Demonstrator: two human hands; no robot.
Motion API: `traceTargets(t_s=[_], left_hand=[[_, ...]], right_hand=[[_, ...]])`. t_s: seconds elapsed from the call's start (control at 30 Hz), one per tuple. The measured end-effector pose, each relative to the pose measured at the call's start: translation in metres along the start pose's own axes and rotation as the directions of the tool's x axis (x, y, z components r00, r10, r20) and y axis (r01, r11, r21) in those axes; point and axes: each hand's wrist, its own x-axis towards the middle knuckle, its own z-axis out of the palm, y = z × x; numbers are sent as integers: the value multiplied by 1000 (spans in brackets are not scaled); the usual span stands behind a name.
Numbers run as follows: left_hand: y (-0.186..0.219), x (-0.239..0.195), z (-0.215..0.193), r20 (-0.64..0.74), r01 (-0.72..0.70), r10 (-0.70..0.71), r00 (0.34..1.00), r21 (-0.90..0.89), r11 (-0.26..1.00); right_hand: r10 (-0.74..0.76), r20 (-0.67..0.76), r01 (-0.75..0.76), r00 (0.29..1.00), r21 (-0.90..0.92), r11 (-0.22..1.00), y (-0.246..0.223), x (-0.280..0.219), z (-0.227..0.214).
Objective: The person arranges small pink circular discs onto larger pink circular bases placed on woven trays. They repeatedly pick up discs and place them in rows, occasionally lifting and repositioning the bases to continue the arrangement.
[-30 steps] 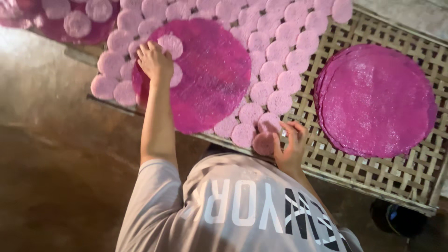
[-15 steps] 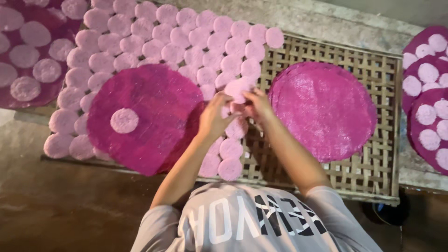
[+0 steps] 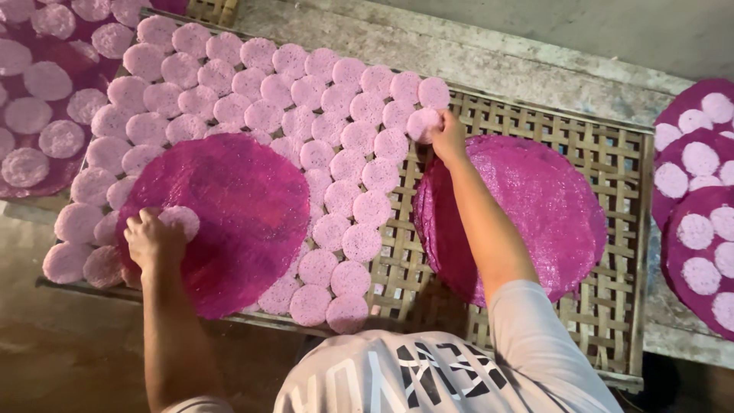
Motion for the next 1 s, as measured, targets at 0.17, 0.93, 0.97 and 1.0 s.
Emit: traceTargets(t_s=[0.17, 0.93, 0.97, 1.0], left_hand=[[35, -3, -37, 200, 23, -4, 980, -93, 995], [270, -149, -33, -234, -670, 661, 713, -506, 543], [261, -146, -29, -244, -651, 631, 736, -513, 560], [251, -144, -25, -253, -630, 600, 759, -521, 576]], right_hand=[[-265, -127, 211, 956, -330, 920, -23, -5, 0], [280, -191, -110, 941, 609, 785, 15, 51, -57], [262, -195, -87, 945, 624, 777, 24, 66, -56], [244, -197, -65, 949, 638, 767, 30, 76, -53]])
